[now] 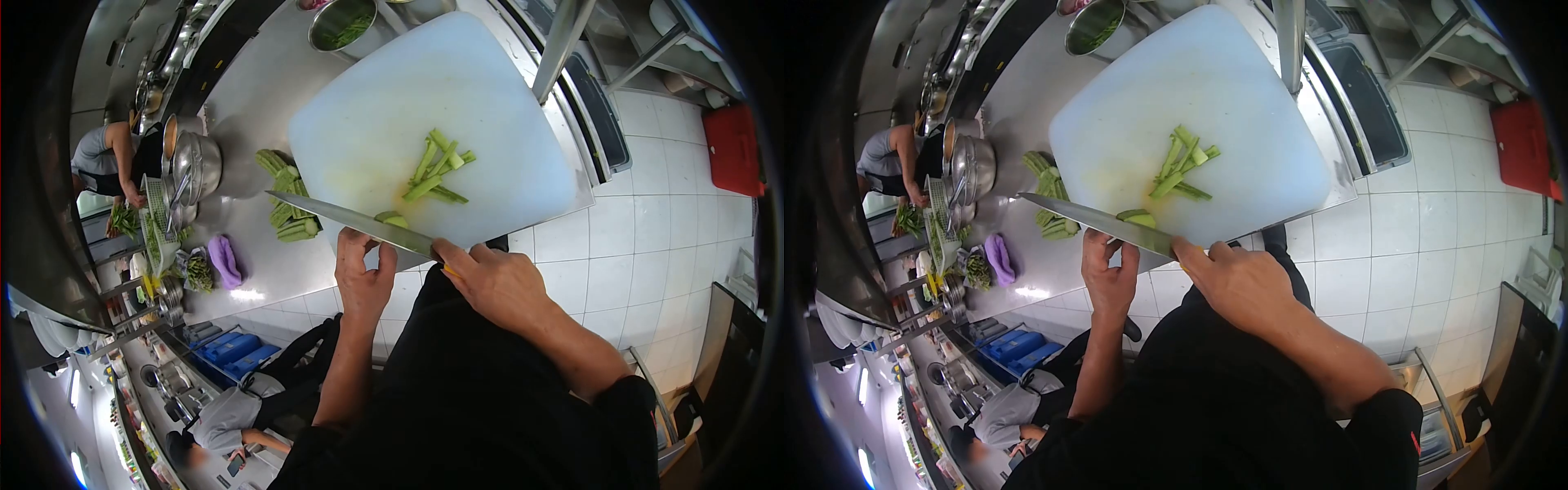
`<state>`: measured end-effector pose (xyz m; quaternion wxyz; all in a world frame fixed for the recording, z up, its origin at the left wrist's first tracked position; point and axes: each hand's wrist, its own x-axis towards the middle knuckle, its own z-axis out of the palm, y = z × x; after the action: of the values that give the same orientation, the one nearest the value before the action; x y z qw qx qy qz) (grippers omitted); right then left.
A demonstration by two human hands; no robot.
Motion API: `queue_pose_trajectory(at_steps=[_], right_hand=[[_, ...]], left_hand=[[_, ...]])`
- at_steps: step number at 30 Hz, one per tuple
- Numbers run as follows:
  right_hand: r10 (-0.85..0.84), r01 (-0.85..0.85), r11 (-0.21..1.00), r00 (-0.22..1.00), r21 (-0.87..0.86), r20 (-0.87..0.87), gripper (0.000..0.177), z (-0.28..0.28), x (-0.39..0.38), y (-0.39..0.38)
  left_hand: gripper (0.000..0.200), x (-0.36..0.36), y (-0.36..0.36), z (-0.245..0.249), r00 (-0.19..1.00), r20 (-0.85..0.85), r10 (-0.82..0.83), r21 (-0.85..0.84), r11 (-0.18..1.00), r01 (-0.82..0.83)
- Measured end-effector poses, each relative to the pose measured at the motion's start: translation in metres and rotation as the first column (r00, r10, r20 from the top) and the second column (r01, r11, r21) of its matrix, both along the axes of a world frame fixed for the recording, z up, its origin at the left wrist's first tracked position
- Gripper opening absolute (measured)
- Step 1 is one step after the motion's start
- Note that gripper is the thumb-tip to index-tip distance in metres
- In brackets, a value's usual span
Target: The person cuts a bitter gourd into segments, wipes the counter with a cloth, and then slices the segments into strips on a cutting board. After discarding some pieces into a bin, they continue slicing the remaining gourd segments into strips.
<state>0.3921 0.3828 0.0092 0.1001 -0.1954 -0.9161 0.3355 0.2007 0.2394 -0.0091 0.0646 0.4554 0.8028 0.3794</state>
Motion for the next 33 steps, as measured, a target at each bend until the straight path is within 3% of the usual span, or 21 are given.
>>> queue_pose_trajectory(at_steps=[2, 12, 15, 18, 21, 27, 33], right_hand=[[-0.009, 0.011, 0.999, 0.999, -0.039, 0.049, 0.033, 0.001, 0.007, 0.000], [0.049, 0.030, 0.971, 0.945, -0.236, 0.323, 0.032, 0.014, 0.037, 0.011], [-0.001, 0.093, 0.957, 0.949, -0.275, 0.316, 0.034, 0.015, 0.039, 0.020], [-0.094, 0.097, 0.987, 0.995, -0.132, 0.031, 0.035, 0.012, 0.028, 0.013], [-0.020, 0.015, 0.997, 0.997, -0.075, -0.071, 0.037, 0.022, 0.008, 0.008], [-0.003, 0.003, 1.000, 0.999, -0.011, -0.037, 0.032, 0.016, -0.001, 0.004], [0.026, -0.007, 0.992, 0.988, -0.123, 0.154, 0.029, 0.019, 0.018, 0.009]], left_hand=[[0.033, 0.002, 0.005, 0.003, 0.999, -0.053, 0.008, 0.013, 1.000, -0.008], [0.038, 0.000, -0.001, -0.003, 0.999, 0.040, 0.026, 0.051, 0.998, -0.028], [0.039, -0.003, -0.003, -0.001, 1.000, 0.027, -0.013, 0.021, 1.000, 0.012], [0.039, -0.001, -0.001, 0.006, 0.999, 0.015, -0.032, 0.005, 0.999, 0.032], [0.040, 0.003, 0.001, 0.007, 0.999, 0.046, -0.026, -0.003, 1.000, 0.026], [0.041, -0.001, -0.003, 0.001, 0.999, -0.002, -0.034, 0.001, 0.999, 0.034], [0.039, 0.001, 0.002, 0.005, 0.999, 0.014, -0.031, 0.013, 0.999, 0.031]])
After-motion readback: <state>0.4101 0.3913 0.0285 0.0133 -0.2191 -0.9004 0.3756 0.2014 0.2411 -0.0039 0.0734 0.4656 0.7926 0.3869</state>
